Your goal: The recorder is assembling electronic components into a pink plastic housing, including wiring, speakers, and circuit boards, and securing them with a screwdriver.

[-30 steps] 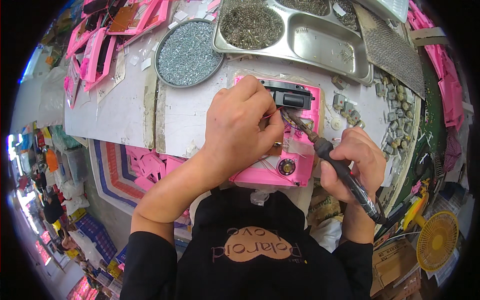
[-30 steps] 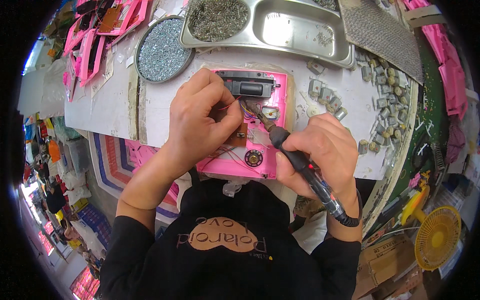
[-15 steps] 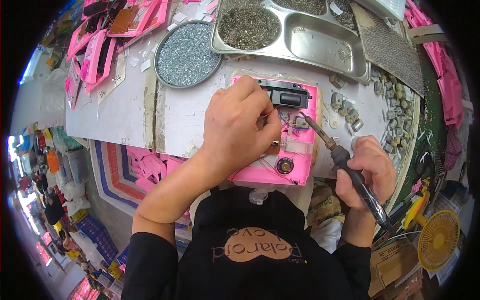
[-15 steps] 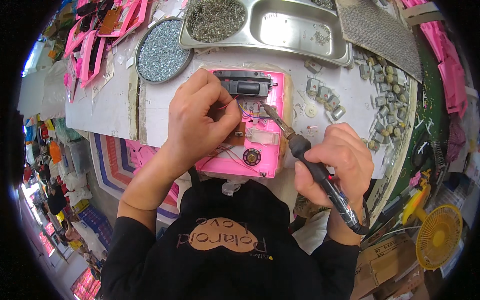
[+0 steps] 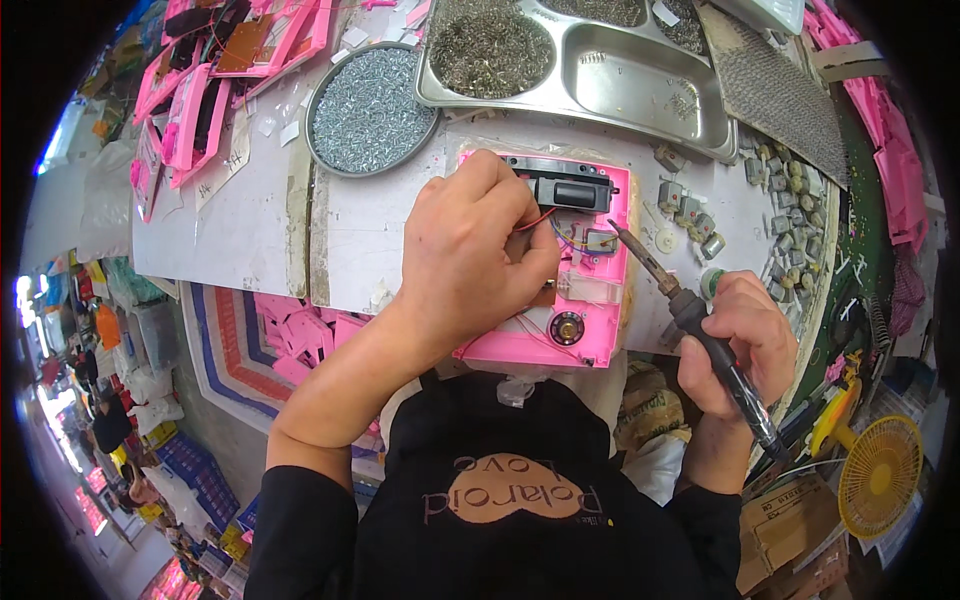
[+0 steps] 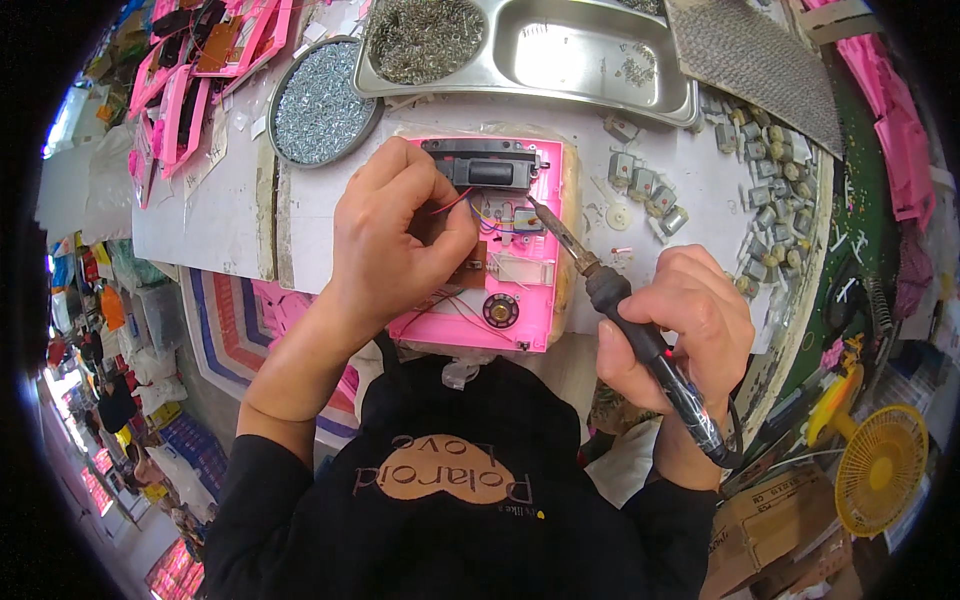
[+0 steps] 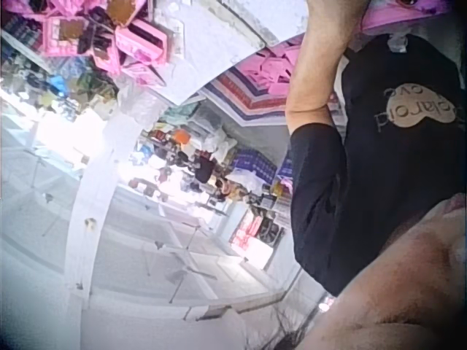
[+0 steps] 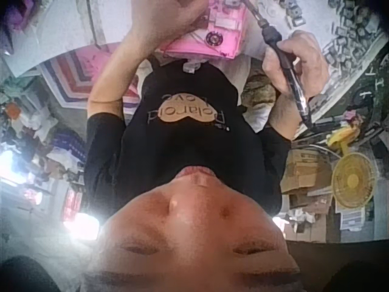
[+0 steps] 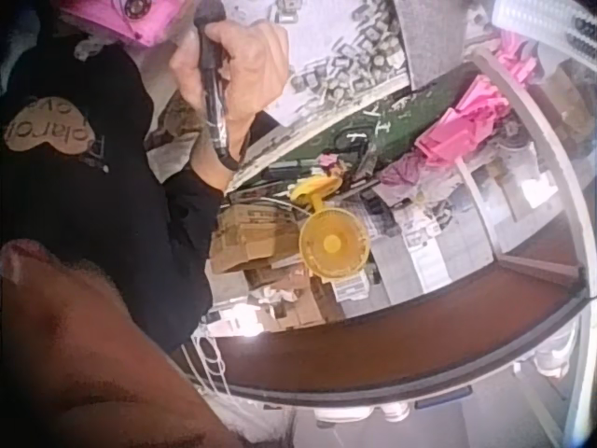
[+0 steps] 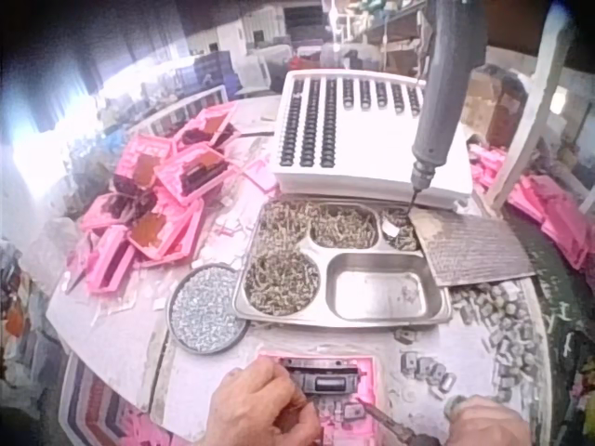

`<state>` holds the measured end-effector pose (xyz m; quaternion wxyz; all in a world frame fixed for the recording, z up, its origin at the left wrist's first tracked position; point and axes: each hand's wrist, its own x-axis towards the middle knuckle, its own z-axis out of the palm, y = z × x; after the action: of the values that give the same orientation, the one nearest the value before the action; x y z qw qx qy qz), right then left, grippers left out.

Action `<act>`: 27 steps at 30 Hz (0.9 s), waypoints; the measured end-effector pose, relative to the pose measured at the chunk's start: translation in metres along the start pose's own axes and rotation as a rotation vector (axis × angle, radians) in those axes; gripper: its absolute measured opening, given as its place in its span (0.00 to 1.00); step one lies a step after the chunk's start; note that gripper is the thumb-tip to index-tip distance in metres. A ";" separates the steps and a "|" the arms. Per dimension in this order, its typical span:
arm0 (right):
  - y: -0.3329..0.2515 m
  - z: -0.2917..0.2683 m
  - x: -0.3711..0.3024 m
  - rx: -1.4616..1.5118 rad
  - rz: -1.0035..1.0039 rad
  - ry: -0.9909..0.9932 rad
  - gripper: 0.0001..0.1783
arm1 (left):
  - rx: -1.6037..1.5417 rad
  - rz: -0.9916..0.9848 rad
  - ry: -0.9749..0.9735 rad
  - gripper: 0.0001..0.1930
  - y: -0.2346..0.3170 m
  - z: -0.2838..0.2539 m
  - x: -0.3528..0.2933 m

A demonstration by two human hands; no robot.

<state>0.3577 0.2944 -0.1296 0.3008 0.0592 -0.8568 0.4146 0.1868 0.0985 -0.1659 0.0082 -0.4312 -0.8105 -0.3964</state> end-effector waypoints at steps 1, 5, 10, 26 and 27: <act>0.000 0.000 0.000 0.001 0.002 -0.004 0.16 | 0.003 0.005 0.005 0.07 0.000 0.000 0.000; 0.000 0.000 0.001 -0.002 -0.001 -0.003 0.16 | 0.007 0.013 -0.009 0.06 -0.001 -0.001 0.000; -0.002 -0.010 -0.006 -0.002 0.034 0.012 0.15 | 0.022 0.034 0.048 0.09 0.005 -0.011 -0.003; -0.007 0.013 -0.038 0.152 0.329 0.168 0.25 | -0.373 0.013 -0.431 0.05 0.017 -0.006 0.000; -0.006 0.018 -0.034 0.171 0.292 0.171 0.25 | -0.372 -0.027 -0.440 0.05 0.019 -0.007 0.001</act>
<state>0.3786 0.2718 -0.1533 0.3031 -0.0759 -0.7892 0.5288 0.1970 0.1006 -0.1490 -0.2524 -0.4900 -0.7119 -0.4351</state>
